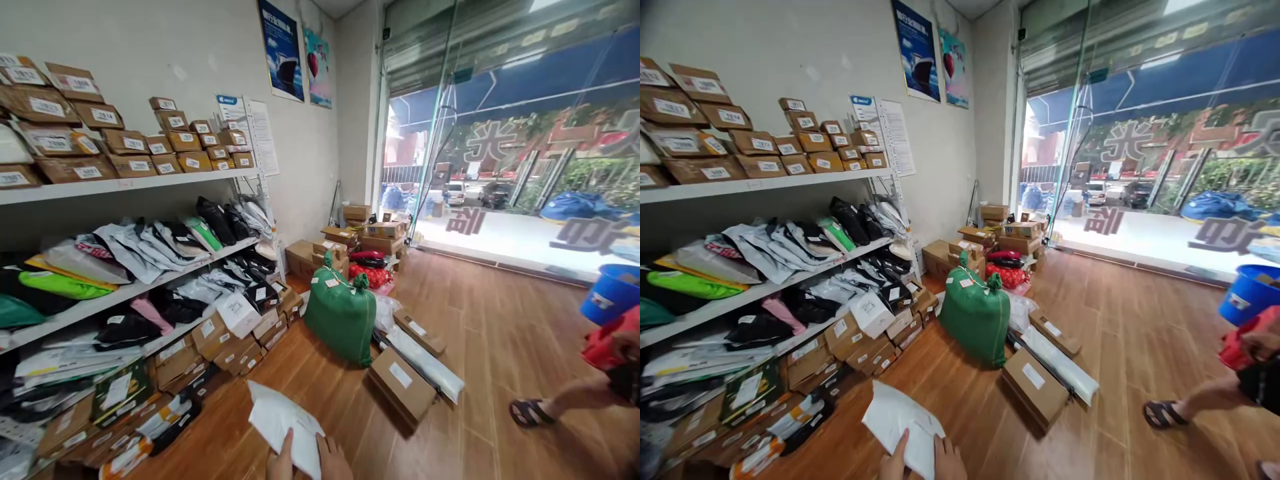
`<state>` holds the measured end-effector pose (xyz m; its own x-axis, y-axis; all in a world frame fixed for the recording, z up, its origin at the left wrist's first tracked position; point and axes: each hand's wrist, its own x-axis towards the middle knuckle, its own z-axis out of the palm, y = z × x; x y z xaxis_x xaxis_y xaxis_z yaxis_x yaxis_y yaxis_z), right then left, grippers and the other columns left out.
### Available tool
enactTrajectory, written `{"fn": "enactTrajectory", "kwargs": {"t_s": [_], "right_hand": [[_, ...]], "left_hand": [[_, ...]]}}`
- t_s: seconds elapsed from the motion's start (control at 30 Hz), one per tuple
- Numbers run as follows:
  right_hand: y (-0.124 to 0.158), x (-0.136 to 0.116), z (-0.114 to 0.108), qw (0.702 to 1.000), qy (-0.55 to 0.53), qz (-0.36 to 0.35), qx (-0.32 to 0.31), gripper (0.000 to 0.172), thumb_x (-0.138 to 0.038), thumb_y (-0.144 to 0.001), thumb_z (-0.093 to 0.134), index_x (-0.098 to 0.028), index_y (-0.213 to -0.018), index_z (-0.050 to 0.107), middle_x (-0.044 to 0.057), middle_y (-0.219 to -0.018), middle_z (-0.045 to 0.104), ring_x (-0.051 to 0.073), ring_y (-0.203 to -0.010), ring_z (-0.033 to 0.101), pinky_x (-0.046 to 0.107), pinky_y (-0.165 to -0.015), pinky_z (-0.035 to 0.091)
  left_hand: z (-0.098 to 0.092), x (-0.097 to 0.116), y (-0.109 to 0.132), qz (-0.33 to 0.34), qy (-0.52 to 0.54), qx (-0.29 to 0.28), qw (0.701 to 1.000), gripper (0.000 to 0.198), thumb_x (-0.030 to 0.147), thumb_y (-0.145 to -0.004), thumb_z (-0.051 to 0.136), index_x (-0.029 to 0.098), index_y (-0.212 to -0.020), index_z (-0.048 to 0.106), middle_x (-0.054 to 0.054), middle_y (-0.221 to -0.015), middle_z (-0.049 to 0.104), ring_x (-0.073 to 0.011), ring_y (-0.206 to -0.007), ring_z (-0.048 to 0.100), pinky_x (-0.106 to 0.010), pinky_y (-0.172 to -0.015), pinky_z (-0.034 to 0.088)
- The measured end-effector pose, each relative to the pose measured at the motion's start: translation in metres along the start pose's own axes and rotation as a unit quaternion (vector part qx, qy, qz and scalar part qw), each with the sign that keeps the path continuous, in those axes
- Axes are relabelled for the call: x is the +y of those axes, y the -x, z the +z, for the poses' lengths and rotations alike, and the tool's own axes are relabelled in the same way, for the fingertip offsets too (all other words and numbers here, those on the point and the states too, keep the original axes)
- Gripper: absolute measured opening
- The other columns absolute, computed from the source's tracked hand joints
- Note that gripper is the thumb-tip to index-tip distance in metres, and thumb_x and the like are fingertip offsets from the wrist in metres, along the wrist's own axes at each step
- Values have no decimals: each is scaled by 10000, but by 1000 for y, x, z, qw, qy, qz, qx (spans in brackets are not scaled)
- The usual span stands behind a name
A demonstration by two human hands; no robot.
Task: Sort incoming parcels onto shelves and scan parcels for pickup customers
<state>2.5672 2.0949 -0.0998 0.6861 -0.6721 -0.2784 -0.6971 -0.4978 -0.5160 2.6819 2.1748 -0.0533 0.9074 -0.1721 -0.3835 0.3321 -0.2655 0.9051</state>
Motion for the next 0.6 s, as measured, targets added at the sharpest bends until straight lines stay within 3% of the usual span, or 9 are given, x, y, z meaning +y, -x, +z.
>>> {"fn": "enactTrajectory", "kwargs": {"t_s": [0.1, 0.17, 0.23, 0.33, 0.47, 0.53, 0.6], "right_hand": [[-77, -25, -21, 997, -19, -20, 71, 781, 29, -698, 485, -237, -1433, 477, 143, -1393, 550, 330, -1188, 595, 439, -978, 509], [-127, -28, -46, 988, -54, -78, 122, 858, 26, -666, 489, -258, -1471, 410, 123, -1422, 527, 296, -1210, 587, 385, -974, 519], [-179, -27, -79, 961, -96, -166, 200, 873, 15, -671, 468, -262, -1492, 360, 99, -1454, 497, 256, -1255, 557, 350, -1007, 500], [-268, -30, -135, 902, -149, -264, 307, 751, -32, -745, 453, -238, -1465, 398, 82, -1437, 517, 223, -1285, 533, 339, -1055, 466], [-403, -50, -213, 846, -202, -317, 378, 513, -181, -854, 541, -196, -1366, 529, 95, -1283, 647, 216, -1143, 640, 297, -964, 530], [-471, -69, -248, 819, -236, -322, 411, 408, -232, -876, 554, -174, -1275, 610, 104, -1188, 698, 218, -1052, 682, 296, -907, 558], [-534, -95, -280, 794, -279, -318, 437, 343, -281, -879, 566, -148, -1178, 667, 118, -1110, 724, 230, -976, 700, 315, -860, 572]], "left_hand": [[34, 68, -44, -6, 70, -79, 994, 304, 523, -541, 717, 239, -633, 663, -100, -694, 731, -413, -877, 712, -433, -682, 588], [64, 110, -66, 26, 99, -113, 988, 341, 521, -548, 739, 216, -692, 694, -123, -773, 750, -397, -909, 711, -409, -735, 591], [99, 150, -88, 92, 119, -141, 979, 405, 528, -589, 743, 183, -800, 718, -144, -876, 755, -378, -978, 698, -401, -822, 580], [162, 207, -130, 208, 131, -161, 956, 488, 520, -704, 703, 142, -1014, 701, -164, -1065, 720, -332, -1086, 660, -391, -940, 536], [244, 291, -202, 353, 101, -162, 916, 408, 435, -847, 608, 181, -1163, 654, -147, -1266, 608, -273, -1204, 583, -384, -1047, 462], [274, 340, -239, 419, 71, -159, 891, 349, 380, -885, 571, 219, -1185, 648, -126, -1321, 550, -252, -1250, 537, -391, -1091, 418], [293, 390, -278, 468, 35, -175, 865, 316, 338, -896, 565, 242, -1186, 649, -112, -1351, 512, -243, -1280, 500, -403, -1116, 384]]}}
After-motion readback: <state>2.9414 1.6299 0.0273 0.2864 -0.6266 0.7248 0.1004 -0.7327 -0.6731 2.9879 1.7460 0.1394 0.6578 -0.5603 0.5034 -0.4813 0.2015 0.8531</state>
